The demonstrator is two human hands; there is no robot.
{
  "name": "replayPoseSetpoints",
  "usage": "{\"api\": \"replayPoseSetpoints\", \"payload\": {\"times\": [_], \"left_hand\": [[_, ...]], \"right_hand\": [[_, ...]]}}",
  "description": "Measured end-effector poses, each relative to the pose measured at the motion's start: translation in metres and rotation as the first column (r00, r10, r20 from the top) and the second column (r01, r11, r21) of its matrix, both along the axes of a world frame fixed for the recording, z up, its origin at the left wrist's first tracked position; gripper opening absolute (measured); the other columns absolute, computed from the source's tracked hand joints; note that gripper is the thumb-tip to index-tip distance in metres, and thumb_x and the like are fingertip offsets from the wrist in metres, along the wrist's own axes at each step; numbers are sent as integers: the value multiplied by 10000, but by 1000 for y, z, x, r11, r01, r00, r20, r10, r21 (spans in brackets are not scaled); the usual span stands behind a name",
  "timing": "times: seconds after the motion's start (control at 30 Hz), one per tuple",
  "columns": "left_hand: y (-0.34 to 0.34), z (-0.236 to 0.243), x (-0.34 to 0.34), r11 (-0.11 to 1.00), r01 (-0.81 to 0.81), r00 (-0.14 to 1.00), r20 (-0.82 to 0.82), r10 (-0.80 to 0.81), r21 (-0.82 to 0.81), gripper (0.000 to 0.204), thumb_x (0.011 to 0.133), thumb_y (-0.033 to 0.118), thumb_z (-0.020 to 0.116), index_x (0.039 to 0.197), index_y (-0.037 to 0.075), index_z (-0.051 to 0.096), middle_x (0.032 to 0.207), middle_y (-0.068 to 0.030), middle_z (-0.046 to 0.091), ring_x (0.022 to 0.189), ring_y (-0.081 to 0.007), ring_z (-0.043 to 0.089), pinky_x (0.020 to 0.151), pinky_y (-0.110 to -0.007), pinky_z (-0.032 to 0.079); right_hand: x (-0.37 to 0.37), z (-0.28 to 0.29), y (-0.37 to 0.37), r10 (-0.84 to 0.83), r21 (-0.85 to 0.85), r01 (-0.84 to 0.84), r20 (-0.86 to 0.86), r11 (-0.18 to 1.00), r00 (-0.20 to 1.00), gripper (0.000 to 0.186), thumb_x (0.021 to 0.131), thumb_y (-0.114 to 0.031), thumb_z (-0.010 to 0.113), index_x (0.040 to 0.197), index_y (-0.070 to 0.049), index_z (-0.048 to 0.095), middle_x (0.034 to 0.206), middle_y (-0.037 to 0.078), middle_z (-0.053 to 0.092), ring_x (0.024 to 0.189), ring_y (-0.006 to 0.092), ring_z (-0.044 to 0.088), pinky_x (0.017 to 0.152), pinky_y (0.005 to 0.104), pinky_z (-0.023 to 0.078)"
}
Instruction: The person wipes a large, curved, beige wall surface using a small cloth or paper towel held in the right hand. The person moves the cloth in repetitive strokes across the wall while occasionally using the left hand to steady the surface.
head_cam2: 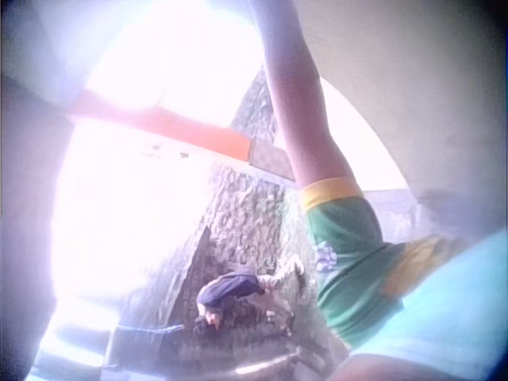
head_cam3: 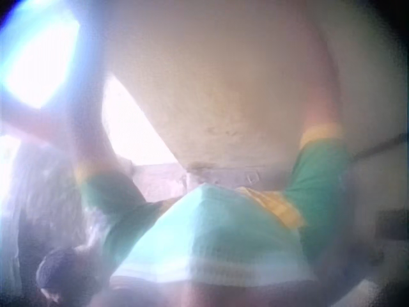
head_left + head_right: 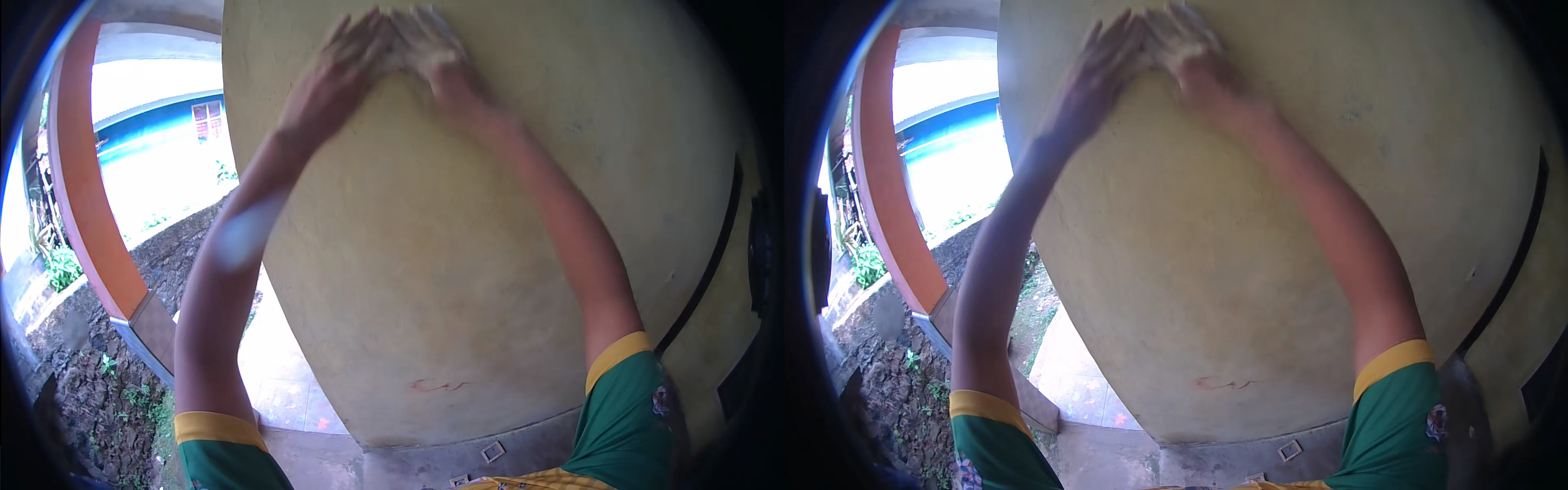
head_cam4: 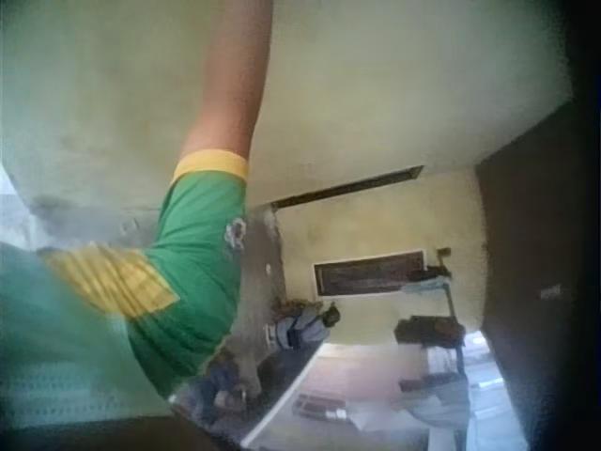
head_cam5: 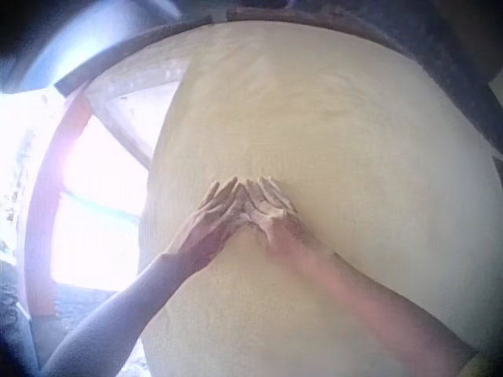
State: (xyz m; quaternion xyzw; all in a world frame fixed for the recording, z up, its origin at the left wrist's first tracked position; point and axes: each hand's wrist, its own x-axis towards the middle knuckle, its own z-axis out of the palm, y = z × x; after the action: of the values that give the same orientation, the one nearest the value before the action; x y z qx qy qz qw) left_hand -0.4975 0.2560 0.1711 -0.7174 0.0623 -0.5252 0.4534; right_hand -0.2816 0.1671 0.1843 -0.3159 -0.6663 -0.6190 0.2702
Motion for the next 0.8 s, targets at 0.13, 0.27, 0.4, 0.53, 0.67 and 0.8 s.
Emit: {"api": "replayPoseSetpoints", "payload": {"times": [0.13,0.27,0.4,0.53,0.67,0.8], "left_hand": [[-35,-181,6,954,-75,992,-121,42,-290,679,943,101,664,1570,-48,451,1681,-247,383,1599,-364,320,1321,-502,267],[-58,-242,-11,864,-158,981,-173,84,-478,843,999,388,675,1613,-91,354,1676,-275,379,1595,-371,328,1306,-499,275],[-24,-148,10,916,10,1000,-10,-16,-402,918,989,467,688,1637,-68,316,1693,-267,350,1599,-391,306,1304,-523,265],[-25,48,52,982,92,978,203,-56,-168,922,1060,588,540,1629,-97,298,1682,-277,362,1611,-387,268,1318,-522,225],[-20,156,65,974,-189,961,226,157,125,529,1094,315,471,1599,158,488,1585,-369,445,1504,-515,407,1290,-576,253],[-3,148,76,999,25,981,192,-16,-48,943,1068,628,480,1624,-110,294,1692,-277,343,1622,-377,238,1332,-516,181]], "right_hand": [[5,-187,-34,-5,-201,-22,-133,979,991,523,960,-147,588,1455,13,636,1621,193,507,1575,412,351,1330,534,229],[-10,-240,-50,-43,-265,9,-120,964,992,593,946,-217,633,1490,18,597,1639,178,487,1563,391,380,1304,513,306],[-10,-148,-31,-22,-166,0,-131,986,991,644,930,-251,677,1533,-51,573,1670,152,448,1576,365,362,1317,507,277],[13,49,-12,-2,176,-2,21,984,1000,581,950,-174,652,1528,-166,593,1664,141,458,1579,332,361,1333,507,236],[9,131,-10,-139,236,138,-11,962,990,546,1067,-189,514,1592,-49,453,1690,205,386,1586,401,319,1338,521,198],[28,139,-3,-190,282,180,9,942,982,557,1001,-152,576,1555,-141,531,1665,152,444,1576,338,359,1338,523,211]]}}
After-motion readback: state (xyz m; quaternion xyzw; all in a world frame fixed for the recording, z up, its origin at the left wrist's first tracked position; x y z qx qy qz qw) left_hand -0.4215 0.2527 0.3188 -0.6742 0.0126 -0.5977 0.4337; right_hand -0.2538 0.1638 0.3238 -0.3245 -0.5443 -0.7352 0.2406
